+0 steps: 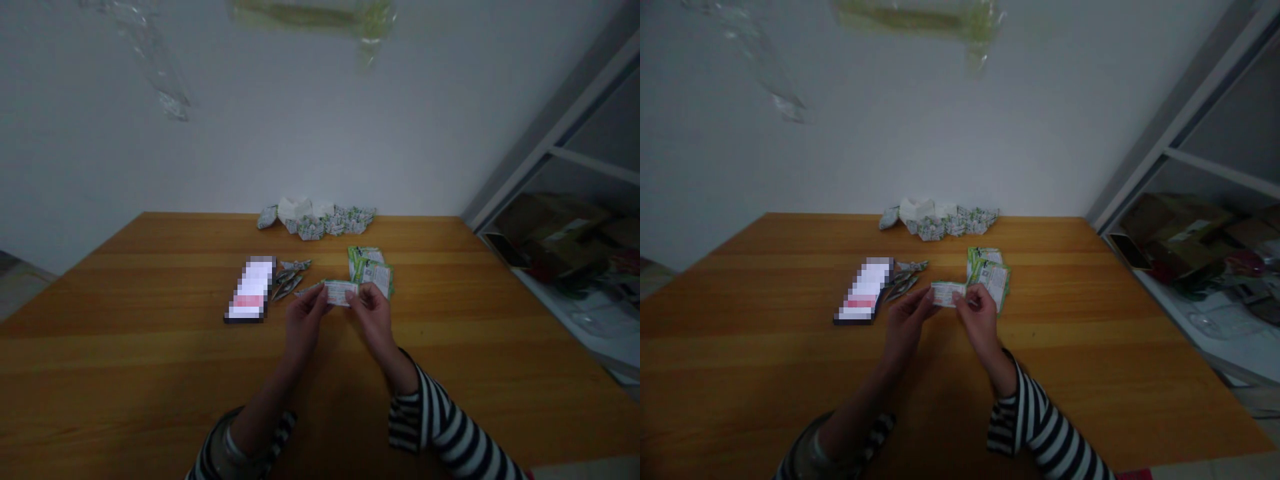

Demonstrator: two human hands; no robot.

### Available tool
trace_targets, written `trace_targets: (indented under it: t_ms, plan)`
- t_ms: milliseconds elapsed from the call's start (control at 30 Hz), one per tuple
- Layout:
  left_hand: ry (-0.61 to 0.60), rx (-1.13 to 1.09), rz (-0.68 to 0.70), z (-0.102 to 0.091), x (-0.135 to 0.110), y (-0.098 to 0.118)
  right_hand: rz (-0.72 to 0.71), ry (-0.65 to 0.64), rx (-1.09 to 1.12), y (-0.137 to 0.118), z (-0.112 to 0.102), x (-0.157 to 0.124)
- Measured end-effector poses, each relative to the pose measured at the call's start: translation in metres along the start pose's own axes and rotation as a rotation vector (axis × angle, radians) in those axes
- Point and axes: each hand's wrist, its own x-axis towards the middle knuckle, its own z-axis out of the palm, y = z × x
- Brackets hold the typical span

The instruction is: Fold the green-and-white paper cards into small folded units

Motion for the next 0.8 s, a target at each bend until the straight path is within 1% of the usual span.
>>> trace_targets:
  t_ms: [67, 100, 133, 200, 267, 333, 467, 567, 700, 800]
  plan:
    - [-0.075, 0.027, 0.002, 0.0, 0.0, 0.003, -0.067, -0.022, -0.042, -0.008, -0.01, 0.009]
    - [-0.134, 0.053, -0.004, -0.001, 0.001, 0.003, -0.097, -0.067, -0.085, -0.012, -0.015, 0.013]
    - [-0.203, 0.091, -0.01, -0.001, 0.001, 0.003, -0.116, -0.156, -0.146, -0.016, -0.02, 0.017]
    - [-0.337, 0.184, -0.007, -0.002, 0.001, -0.001, -0.131, -0.393, -0.269, -0.019, -0.028, 0.021]
    - [-0.419, 0.261, 0.025, -0.003, 0.0, -0.005, -0.133, -0.472, -0.363, -0.017, -0.033, 0.023]
    - [-0.427, 0.292, 0.068, -0.003, -0.001, -0.01, -0.125, -0.434, -0.425, -0.012, -0.034, 0.021]
    - [-0.367, 0.316, 0.114, -0.002, -0.003, -0.014, -0.126, -0.328, -0.487, -0.005, -0.028, 0.016]
    - [-0.332, 0.362, 0.159, -0.002, -0.002, -0.013, -0.15, -0.272, -0.501, -0.004, -0.025, 0.013]
    - [-0.241, 0.469, 0.235, -0.002, 0.0, -0.01, -0.185, -0.176, -0.52, -0.005, -0.025, 0.012]
    - [-0.246, 0.561, 0.293, -0.004, 0.001, -0.007, -0.193, -0.162, -0.537, -0.007, -0.028, 0.012]
